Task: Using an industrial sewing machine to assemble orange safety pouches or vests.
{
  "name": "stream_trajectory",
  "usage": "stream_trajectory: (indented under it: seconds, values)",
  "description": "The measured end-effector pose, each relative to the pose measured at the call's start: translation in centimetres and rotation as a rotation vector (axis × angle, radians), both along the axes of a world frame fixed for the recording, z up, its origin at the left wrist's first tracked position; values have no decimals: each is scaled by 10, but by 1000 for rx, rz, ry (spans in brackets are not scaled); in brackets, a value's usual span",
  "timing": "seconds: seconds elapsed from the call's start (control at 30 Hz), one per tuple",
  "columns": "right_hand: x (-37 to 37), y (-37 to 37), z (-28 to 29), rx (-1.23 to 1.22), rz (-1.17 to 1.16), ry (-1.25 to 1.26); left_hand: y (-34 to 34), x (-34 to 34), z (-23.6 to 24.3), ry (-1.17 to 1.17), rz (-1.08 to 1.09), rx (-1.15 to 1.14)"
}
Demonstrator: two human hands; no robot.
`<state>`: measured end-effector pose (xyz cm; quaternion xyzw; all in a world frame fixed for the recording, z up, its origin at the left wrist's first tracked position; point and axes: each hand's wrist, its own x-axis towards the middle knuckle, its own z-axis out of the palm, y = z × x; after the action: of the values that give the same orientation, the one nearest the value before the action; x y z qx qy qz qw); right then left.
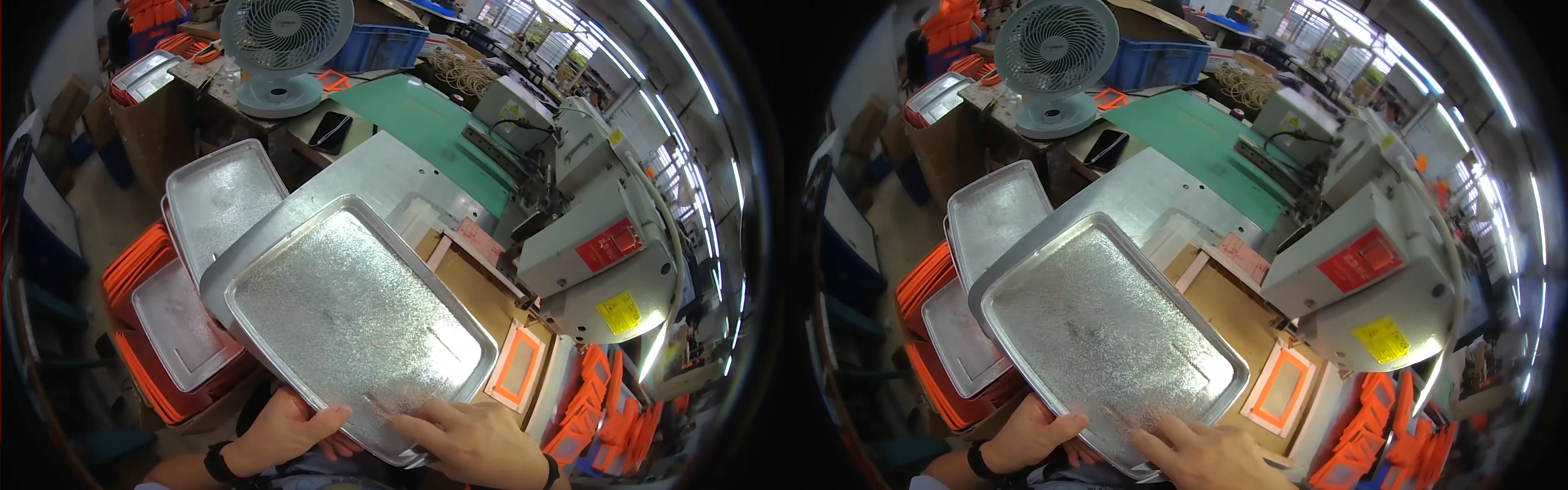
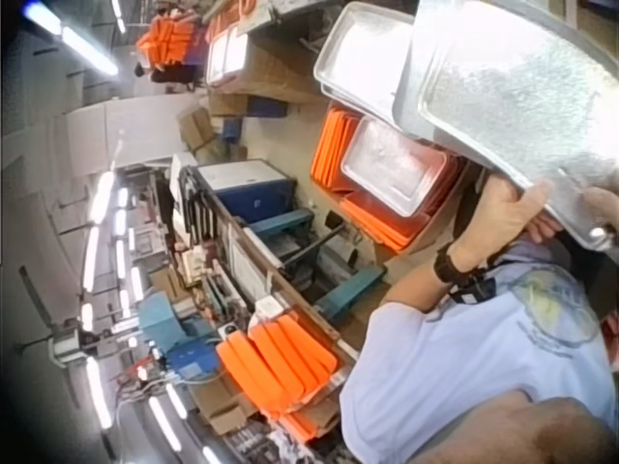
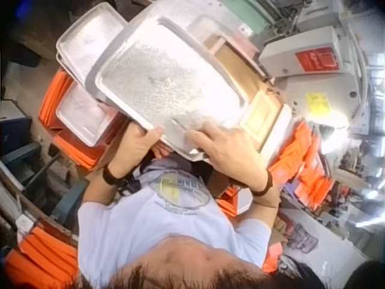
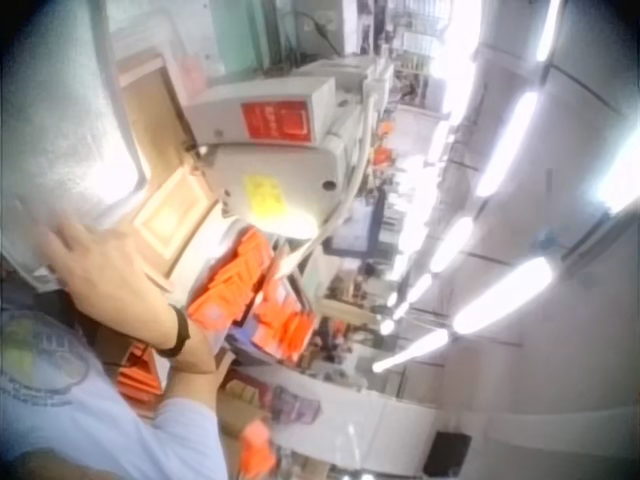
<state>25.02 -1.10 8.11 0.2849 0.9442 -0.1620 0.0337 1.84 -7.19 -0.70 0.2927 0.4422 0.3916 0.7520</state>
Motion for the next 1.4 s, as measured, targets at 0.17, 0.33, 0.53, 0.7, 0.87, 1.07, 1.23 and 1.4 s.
stream_trajectory:
  seconds: [0.17, 0.33, 0.53, 0.7, 0.87, 1.07, 1.23, 1.4]
  values:
    - [4, 0, -2, -20, 17, -21, 0, 1, 0, 1, 5, 0]
    - [2, -6, 2, -8, -62, 20, -1, 2, 2, -33, 67, -19]
    - [16, -8, -10, -63, -38, 53, -5, 4, 1, -6, 82, -3]
    - [12, -16, -6, -39, -100, 150, -4, 5, -2, -31, 106, 6]
    - [14, -16, -11, -23, -88, 153, -4, 4, -1, -16, 108, 1]
    - [21, -20, -21, -49, -125, 249, -5, 5, -2, 14, 105, 25]
    - [12, -25, -16, -20, -109, 173, -5, 5, -2, 10, 118, 18]
    - [1, -22, -12, -49, -113, 178, -4, 6, 1, 11, 108, 19]
